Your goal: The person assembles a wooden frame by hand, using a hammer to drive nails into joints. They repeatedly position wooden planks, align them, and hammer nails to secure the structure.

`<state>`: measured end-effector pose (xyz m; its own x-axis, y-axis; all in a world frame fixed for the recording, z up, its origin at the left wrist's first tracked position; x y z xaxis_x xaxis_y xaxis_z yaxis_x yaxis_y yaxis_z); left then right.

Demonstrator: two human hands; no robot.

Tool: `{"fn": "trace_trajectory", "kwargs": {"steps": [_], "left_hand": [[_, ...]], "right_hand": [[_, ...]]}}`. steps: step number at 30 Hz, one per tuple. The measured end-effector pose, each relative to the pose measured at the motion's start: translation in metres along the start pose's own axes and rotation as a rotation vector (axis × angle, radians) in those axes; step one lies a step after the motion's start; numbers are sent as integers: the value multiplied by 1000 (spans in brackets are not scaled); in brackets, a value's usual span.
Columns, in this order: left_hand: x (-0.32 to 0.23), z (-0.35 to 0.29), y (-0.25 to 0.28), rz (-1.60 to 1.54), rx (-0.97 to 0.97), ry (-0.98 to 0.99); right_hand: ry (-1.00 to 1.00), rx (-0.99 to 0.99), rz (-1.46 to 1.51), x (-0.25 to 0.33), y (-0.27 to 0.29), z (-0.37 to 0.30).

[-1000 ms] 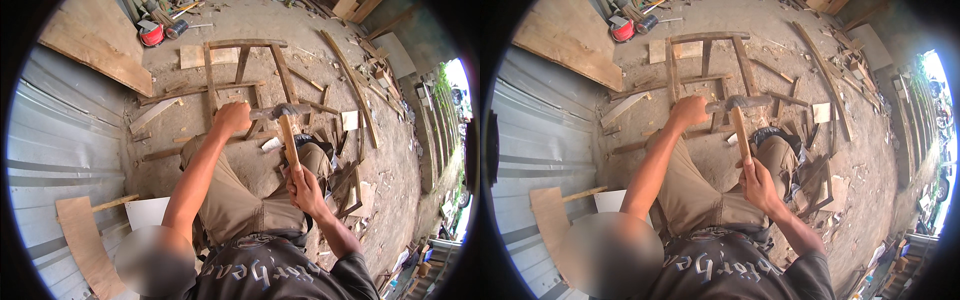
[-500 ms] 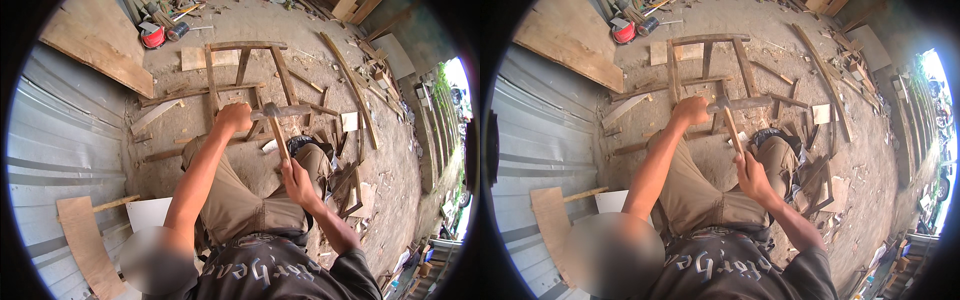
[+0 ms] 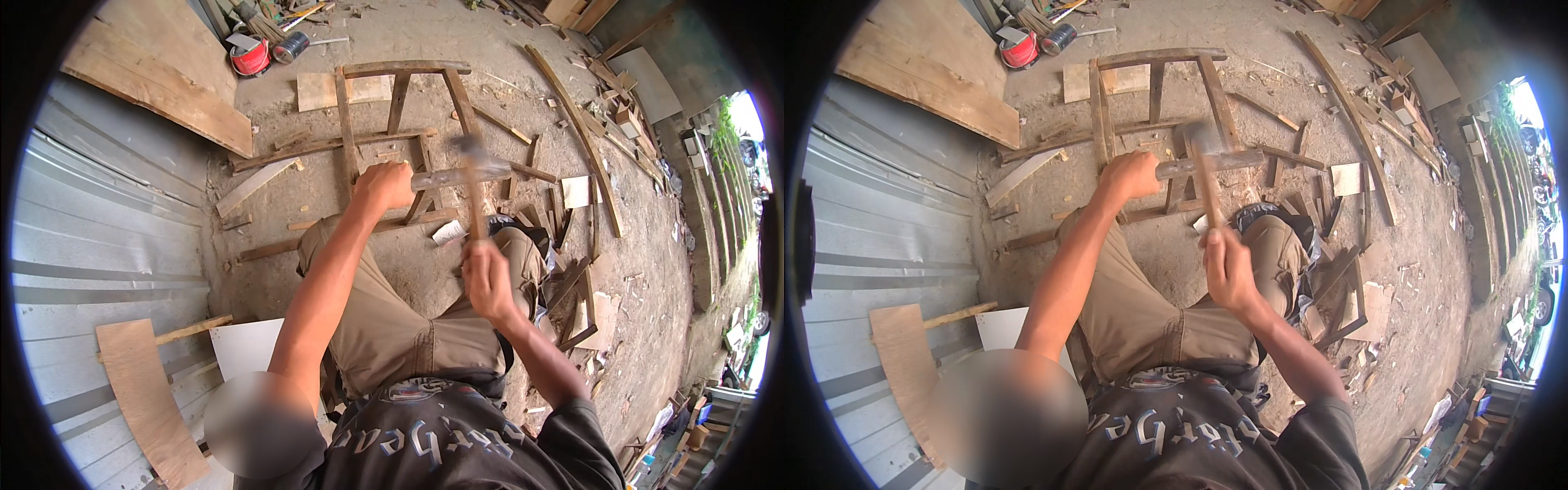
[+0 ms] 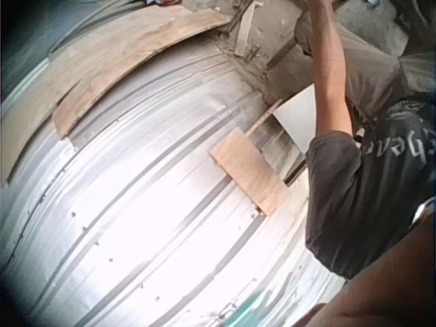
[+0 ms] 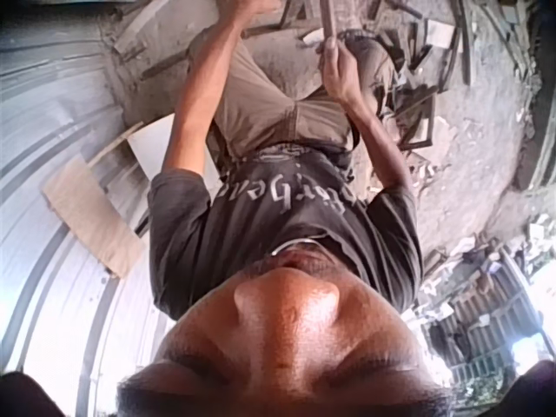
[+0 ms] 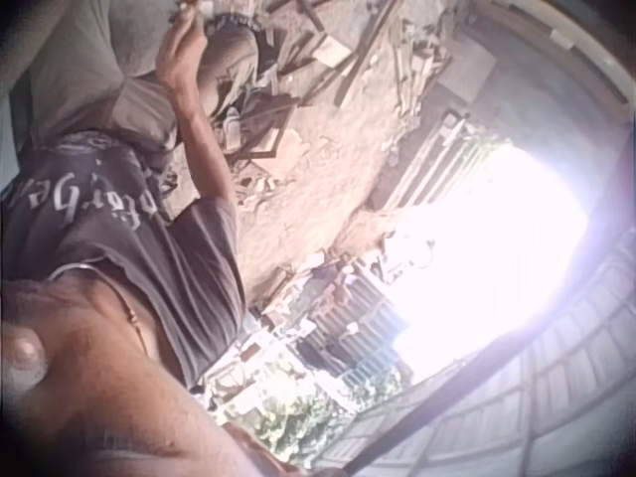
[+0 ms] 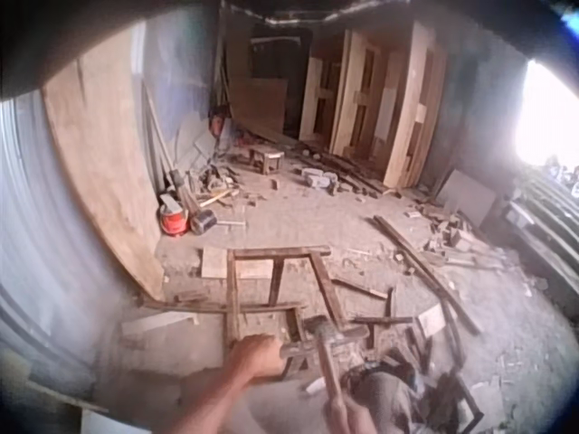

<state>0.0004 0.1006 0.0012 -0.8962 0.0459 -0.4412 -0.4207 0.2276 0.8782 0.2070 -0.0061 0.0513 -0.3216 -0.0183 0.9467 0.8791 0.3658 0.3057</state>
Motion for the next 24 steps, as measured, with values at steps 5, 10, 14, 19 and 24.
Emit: {"fn": "trace_trajectory", "kwargs": {"steps": [5,10,14,19,24], "left_hand": [[0,-1,5,20,10,2],[-3,-7,7,34,68,52],[-3,-10,10,24,55,53],[-1,-2,2,73,93,41],[-11,-7,9,38,71,-4]], "right_hand": [[-593,86,287,-45,-1,-44],[-241,26,364,47,17,-14],[328,-22,319,104,29,5],[-196,54,84,-21,-4,-11],[-654,95,237,-49,1,-55]]}}
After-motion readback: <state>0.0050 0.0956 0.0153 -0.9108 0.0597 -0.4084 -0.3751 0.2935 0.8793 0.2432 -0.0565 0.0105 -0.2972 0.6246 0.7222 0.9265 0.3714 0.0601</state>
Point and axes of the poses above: each hand's wrist, its own z-axis towards the middle knuckle, its own y-axis out of the back of the hand, x = y × z, the point moved 9 cm from there along z, towards the middle knuckle, and after that the axes turned 7 degrees about -y, right-handed, at the moved point
